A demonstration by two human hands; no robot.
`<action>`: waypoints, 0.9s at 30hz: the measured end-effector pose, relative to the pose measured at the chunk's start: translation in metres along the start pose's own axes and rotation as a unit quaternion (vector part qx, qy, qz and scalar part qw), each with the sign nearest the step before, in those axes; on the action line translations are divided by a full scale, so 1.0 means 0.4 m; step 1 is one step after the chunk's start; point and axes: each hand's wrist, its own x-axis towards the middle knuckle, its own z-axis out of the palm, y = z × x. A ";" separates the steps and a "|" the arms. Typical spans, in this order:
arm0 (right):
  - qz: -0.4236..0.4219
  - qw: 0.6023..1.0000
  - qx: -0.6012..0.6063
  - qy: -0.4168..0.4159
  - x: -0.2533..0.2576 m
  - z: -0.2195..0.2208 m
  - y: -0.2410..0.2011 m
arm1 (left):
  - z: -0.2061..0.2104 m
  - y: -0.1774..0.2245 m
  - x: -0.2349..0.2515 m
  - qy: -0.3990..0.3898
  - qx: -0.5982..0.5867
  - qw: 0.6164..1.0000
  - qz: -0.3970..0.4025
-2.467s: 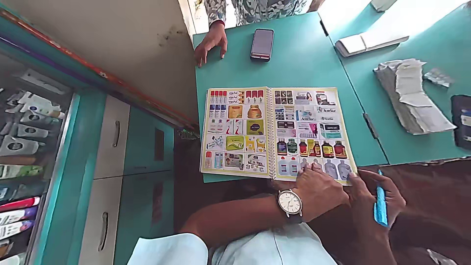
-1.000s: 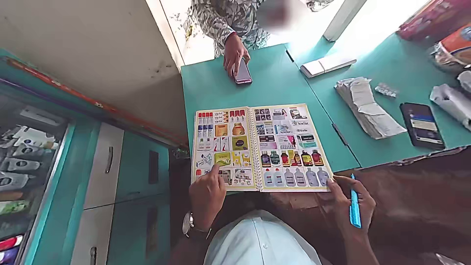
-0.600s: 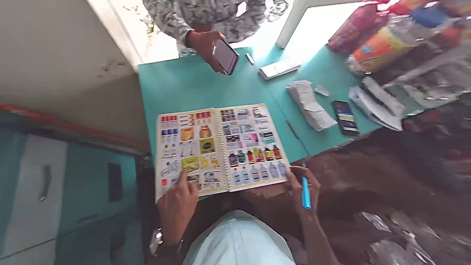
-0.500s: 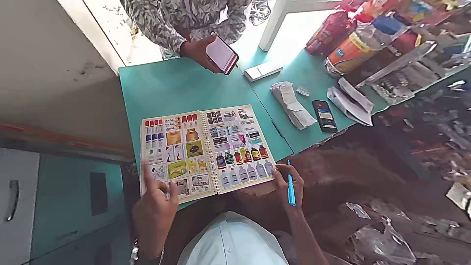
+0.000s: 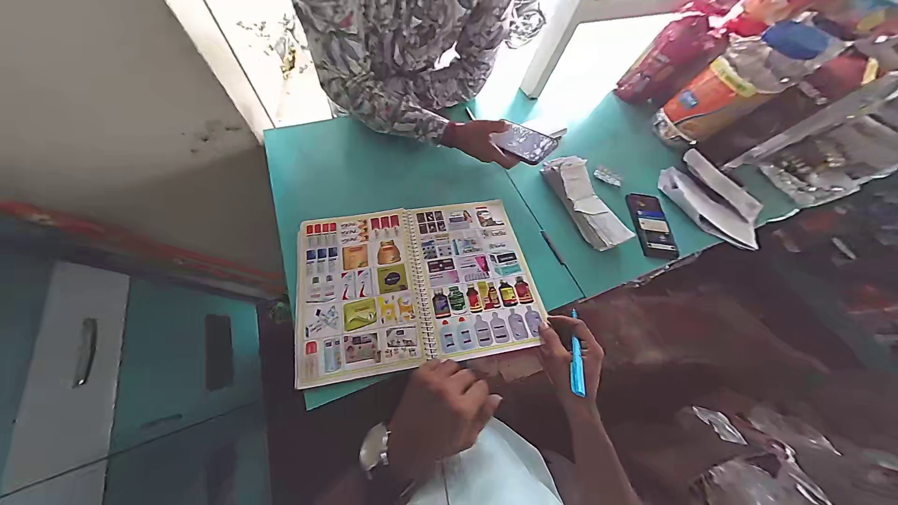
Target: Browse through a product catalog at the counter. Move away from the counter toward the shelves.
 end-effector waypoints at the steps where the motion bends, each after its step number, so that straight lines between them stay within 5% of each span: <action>1: -0.005 1.000 -0.005 -0.002 0.000 -0.003 0.004 | 0.027 0.013 0.019 -0.027 0.018 0.999 0.006; 9: -0.007 1.000 -0.019 -0.006 -0.002 -0.006 -0.002 | 0.136 0.045 0.138 -0.114 0.183 0.975 -0.062; 13: -0.004 1.000 -0.019 -0.008 -0.003 -0.005 -0.003 | 0.078 0.052 0.186 -0.262 0.087 0.955 -0.106; 19: -0.004 1.000 0.021 -0.020 -0.002 -0.005 -0.001 | 0.039 0.035 0.207 -0.329 -0.019 0.931 -0.159; 21: -0.011 1.000 0.017 -0.018 -0.001 -0.006 -0.004 | 0.043 0.039 0.205 -0.320 -0.014 0.935 -0.154; 27: -0.017 0.999 0.049 -0.002 0.007 -0.005 0.020 | 0.119 0.038 0.145 -0.099 0.145 0.983 -0.053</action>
